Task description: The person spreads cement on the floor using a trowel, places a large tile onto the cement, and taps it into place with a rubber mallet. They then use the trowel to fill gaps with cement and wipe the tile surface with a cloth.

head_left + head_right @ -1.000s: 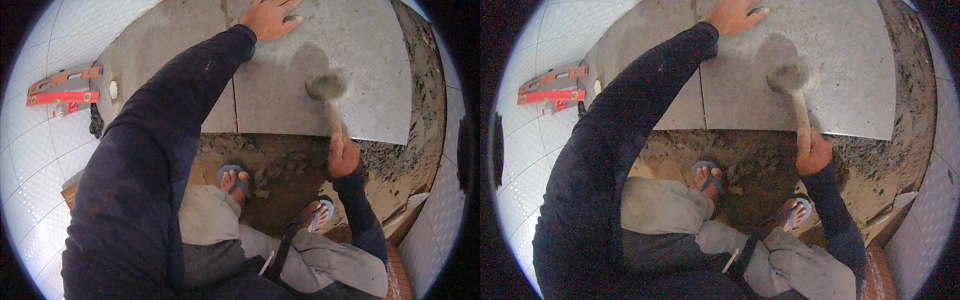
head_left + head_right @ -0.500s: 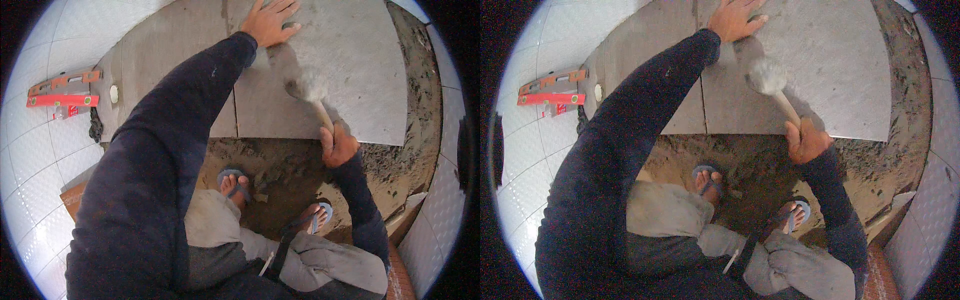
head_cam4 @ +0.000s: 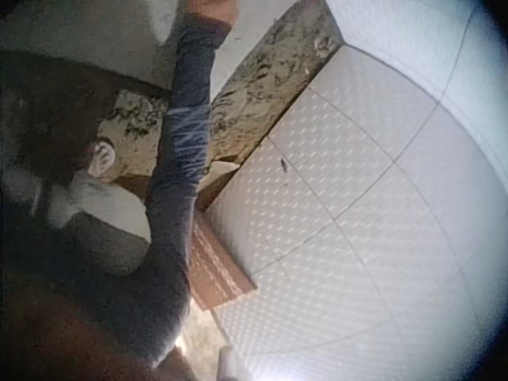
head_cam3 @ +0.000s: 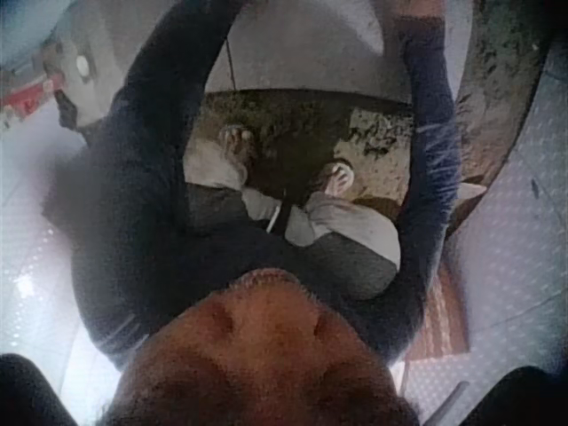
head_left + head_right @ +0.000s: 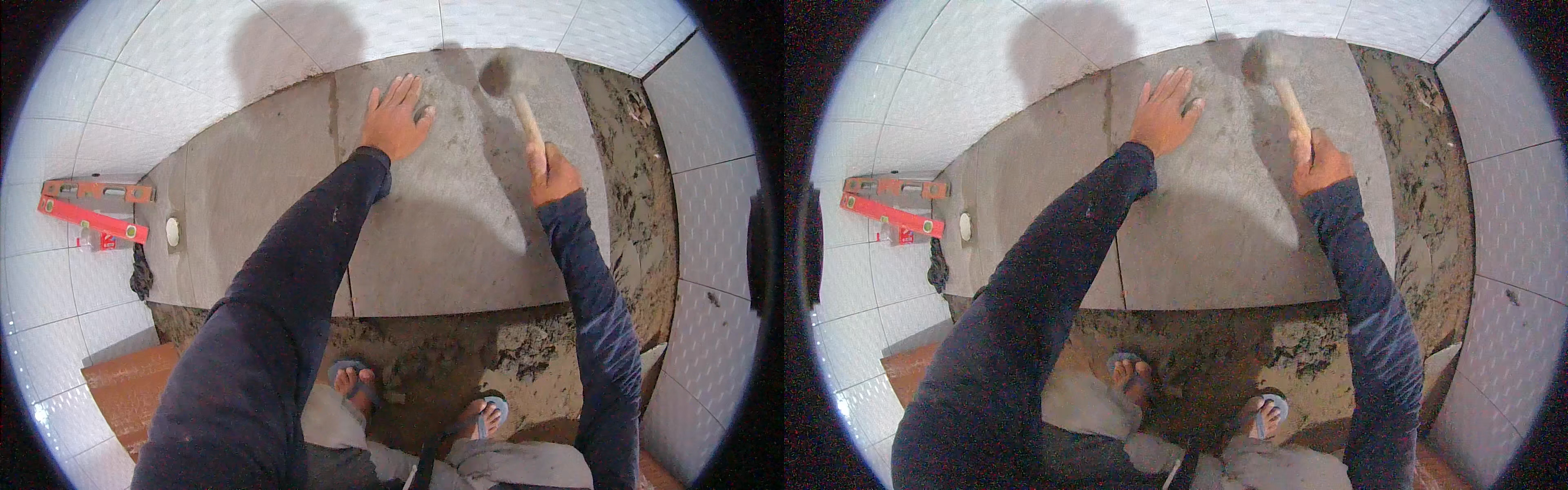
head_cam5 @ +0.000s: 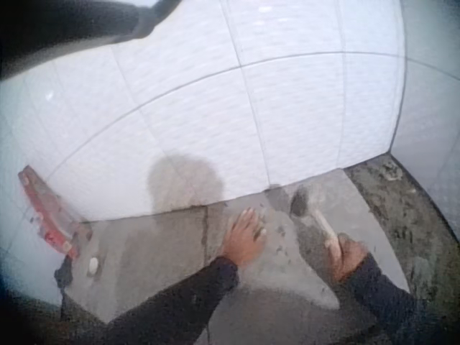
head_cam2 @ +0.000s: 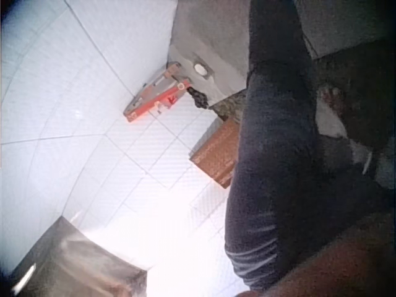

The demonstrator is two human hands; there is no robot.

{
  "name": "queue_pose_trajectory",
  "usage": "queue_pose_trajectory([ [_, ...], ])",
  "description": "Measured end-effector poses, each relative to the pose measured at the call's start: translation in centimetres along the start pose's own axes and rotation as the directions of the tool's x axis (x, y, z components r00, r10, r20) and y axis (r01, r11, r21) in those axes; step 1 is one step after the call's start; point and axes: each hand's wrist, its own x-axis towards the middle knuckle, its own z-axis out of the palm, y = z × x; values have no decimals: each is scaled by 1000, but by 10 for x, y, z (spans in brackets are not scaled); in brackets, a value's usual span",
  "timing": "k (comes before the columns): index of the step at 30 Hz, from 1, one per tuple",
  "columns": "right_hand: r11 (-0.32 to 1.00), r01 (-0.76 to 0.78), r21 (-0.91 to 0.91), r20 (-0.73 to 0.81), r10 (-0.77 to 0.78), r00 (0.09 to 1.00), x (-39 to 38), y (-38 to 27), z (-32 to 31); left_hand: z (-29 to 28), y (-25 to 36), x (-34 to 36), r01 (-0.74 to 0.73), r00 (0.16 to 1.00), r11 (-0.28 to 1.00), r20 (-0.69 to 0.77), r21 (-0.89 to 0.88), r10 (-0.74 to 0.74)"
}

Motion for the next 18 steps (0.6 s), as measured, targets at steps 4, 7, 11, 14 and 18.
queue_pose_trajectory([
  [4, 982, -66, -179, 142, 92, 986, 22, 3, 4, 0, 2, 3, -27, 1000, 1000, -9, 11, 27],
  [7, 1000, -18, -12, -46, 18, 999, 27, -5, -6, -1, 5, 5, -50, 999, 999, 0, -1, 50],
  [11, 979, -69, 194, -78, 85, 993, 10, -20, -21, -7, 6, -1, 243, 970, 961, -34, 129, -241],
  [14, 958, 67, 280, -185, -15, 983, 5, -29, -14, -9, 3, 1, 433, 901, 891, -94, 138, -423],
  [18, 999, 19, -43, 53, -17, 998, 27, -34, 9, -5, 0, 4, 454, 891, 889, -60, 65, -450],
])
